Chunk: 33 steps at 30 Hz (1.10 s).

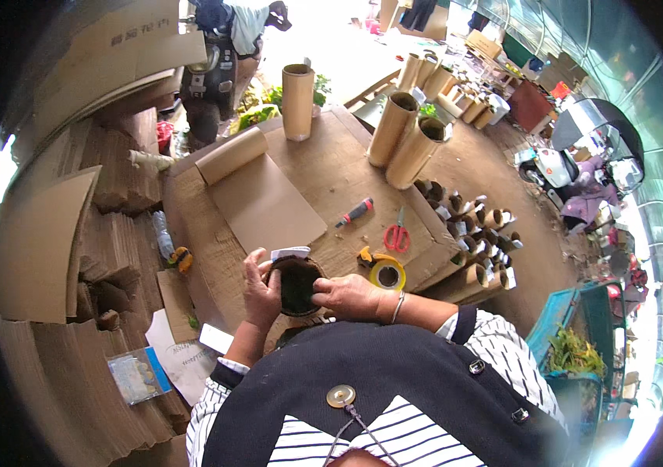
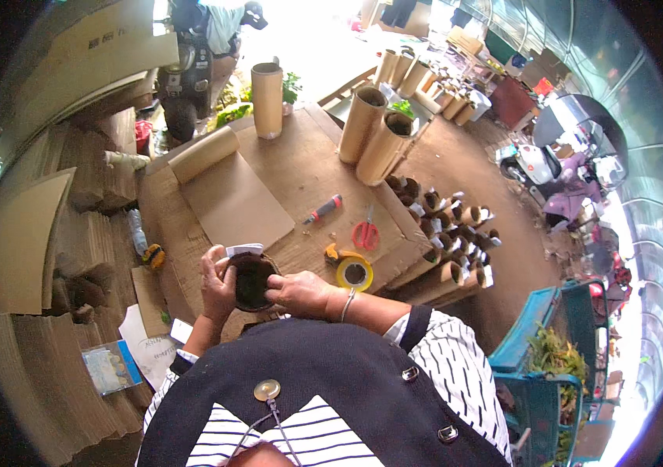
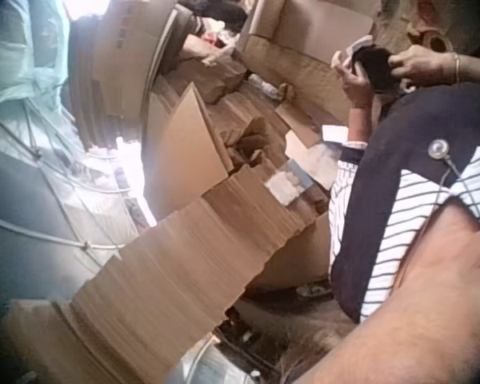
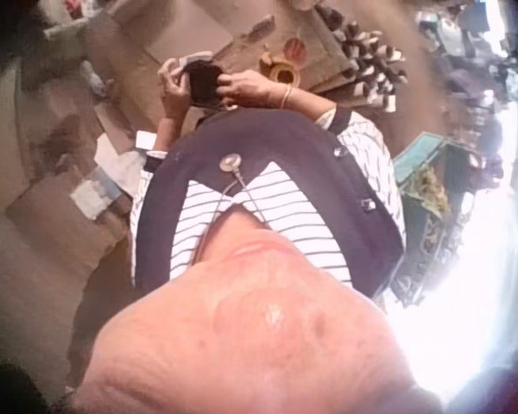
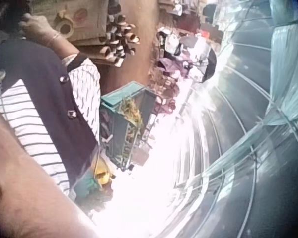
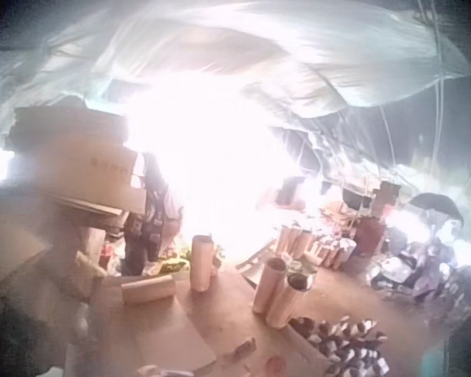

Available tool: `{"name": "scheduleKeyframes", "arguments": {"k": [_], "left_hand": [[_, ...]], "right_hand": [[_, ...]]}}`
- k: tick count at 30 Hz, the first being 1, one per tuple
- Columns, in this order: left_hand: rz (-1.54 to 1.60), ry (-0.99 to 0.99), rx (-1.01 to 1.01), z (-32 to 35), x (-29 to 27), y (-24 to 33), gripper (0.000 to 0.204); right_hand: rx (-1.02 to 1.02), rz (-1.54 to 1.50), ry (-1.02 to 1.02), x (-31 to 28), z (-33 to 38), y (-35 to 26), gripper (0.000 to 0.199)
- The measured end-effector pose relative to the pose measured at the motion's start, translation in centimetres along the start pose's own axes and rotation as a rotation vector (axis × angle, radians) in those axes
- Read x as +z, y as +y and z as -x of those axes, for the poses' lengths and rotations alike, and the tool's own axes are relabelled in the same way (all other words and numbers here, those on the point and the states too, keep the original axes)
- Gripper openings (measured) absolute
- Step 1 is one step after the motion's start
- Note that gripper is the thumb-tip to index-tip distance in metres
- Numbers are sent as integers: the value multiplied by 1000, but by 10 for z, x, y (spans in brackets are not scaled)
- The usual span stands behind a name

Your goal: The person rolls sheets of corrugated cardboard into cylindrical tubes and secures them with tape. They insert small plants into the tubes, trim the edges with scissors, and place the finished planters on the floor.

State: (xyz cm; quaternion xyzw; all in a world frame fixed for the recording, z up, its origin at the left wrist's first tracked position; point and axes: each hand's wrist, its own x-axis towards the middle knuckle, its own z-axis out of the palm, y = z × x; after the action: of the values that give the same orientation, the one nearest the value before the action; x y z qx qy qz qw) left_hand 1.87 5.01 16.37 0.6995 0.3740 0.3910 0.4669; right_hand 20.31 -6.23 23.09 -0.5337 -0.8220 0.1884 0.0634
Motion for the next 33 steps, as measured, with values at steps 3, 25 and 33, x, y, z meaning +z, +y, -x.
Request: {"name": "scheduleKeyframes", "arguments": {"k": [3, 25, 33], "left_hand": [[123, 139, 27, -13, 5, -19, 49], [-462, -97, -807, 116, 36, 19, 32], [-477, -191, -852, 162, 35, 5, 36]], "right_hand": [[-29, 18, 182, 18, -14, 35, 15], [464, 232, 752, -160, -164, 426, 17], [819, 320, 594, -169, -196, 526, 29]]}}
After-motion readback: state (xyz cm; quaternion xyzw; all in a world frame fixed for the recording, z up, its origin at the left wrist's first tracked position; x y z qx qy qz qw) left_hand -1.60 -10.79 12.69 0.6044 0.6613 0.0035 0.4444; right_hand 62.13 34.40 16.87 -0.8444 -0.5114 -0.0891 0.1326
